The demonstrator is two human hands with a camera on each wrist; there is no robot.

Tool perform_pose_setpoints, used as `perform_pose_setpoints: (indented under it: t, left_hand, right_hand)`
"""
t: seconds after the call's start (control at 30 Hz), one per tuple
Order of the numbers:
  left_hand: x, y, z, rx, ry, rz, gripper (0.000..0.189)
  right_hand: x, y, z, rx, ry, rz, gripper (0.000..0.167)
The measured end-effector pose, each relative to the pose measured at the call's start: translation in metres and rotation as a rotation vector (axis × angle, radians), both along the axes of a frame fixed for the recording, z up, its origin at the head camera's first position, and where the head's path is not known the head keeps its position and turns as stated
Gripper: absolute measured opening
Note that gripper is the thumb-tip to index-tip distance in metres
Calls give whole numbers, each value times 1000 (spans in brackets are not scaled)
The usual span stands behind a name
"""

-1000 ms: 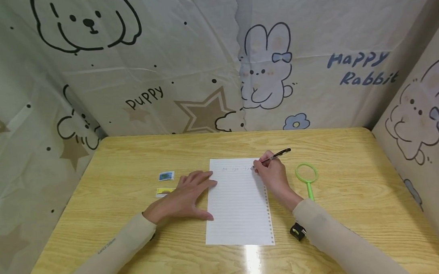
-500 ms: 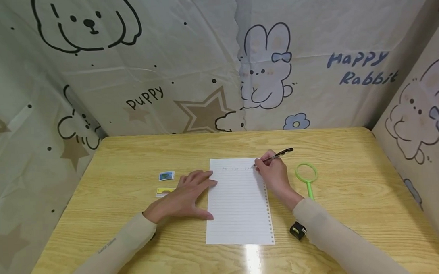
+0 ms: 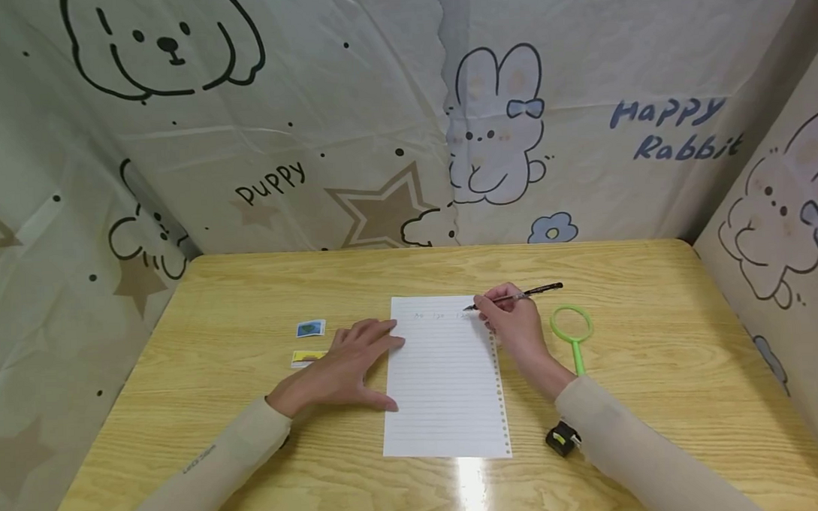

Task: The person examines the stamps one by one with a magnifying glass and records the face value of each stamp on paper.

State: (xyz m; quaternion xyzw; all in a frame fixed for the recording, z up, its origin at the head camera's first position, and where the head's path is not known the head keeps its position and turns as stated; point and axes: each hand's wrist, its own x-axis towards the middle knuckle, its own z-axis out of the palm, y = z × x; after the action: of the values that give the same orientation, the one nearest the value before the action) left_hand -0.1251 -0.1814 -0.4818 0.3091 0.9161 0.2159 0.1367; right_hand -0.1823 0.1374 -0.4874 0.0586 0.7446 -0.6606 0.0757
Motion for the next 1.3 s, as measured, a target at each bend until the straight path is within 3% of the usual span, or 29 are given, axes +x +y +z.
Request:
perform_pose_setpoints:
  t: [0.23,0.47,0.6,0.7,0.8,0.93,1.07,1.2,1.3]
  left_hand:
    - [0,1,0,-2,0,-6,99]
    - [1,1,1,-4,2,-6,100]
    - [1,1,2,0,0,-6,98]
    - [1,2,3,10,8,-2,96]
    - [0,1,6,21,38,12,95]
    - [1,-2,11,16,69,39,94]
    - [4,-11,13,27,71,57,93]
    - [9,-21,13,43,80,81,89]
    - [12,-27,14,44,89,105,85]
  right_hand:
    - [4,8,4,-210,-57,38,53]
    - [10,13,7,-200,14,-39,36]
    - [12,16,7,-267,57,-92,26]
    - [14,21,7,-325,99,-65,28]
    - [17,27,8,-377,147,14,38]
    - [21,34,10,-370,210,95,53]
    - [24,39,13,-286,261,86,59]
    - [26,44,14,-254,269,55,55]
    - [27,48,14,-264,260,37,42]
